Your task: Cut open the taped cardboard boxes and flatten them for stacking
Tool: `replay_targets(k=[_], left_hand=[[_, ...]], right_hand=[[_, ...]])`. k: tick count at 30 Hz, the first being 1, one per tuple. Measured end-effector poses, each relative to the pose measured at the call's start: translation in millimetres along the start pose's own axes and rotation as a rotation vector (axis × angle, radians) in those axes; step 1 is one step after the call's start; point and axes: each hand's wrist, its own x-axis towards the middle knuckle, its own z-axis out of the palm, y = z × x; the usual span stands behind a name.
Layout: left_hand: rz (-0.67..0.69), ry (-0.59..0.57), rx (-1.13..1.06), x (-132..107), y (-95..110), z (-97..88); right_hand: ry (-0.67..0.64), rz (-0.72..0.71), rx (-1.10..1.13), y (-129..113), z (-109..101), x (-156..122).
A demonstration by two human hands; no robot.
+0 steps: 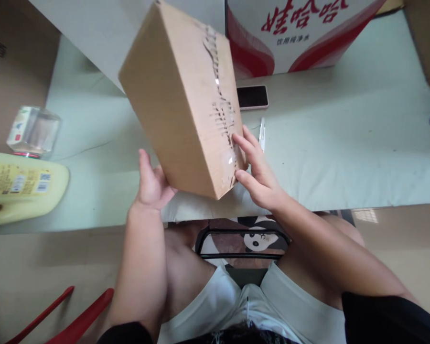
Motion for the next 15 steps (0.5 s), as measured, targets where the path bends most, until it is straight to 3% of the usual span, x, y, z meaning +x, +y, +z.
replay_targets(k=[7, 12, 14, 15], left_hand=[[-0.247, -0.135, 0.069, -9.8, 0.0, -5.2], [-0.44, -0.234, 0.309, -12.7, 7.0, 2.8], [-0.4, -0.142, 0.43, -10.0, 6.1, 0.5], [-0.323, -0.023, 0.471, -7.9, 4.7, -2.6]], right_hand=[[0.053, -0.017, 0.108, -3.7, -8.4, 0.9], [0.117, -0.025, 0.182, 4.2, -14.2, 2.7], [0.072, -0.034, 0.216, 3.3, -14.2, 3.2], [0.024, -0.031, 0.218, 1.4, -13.5, 3.2]])
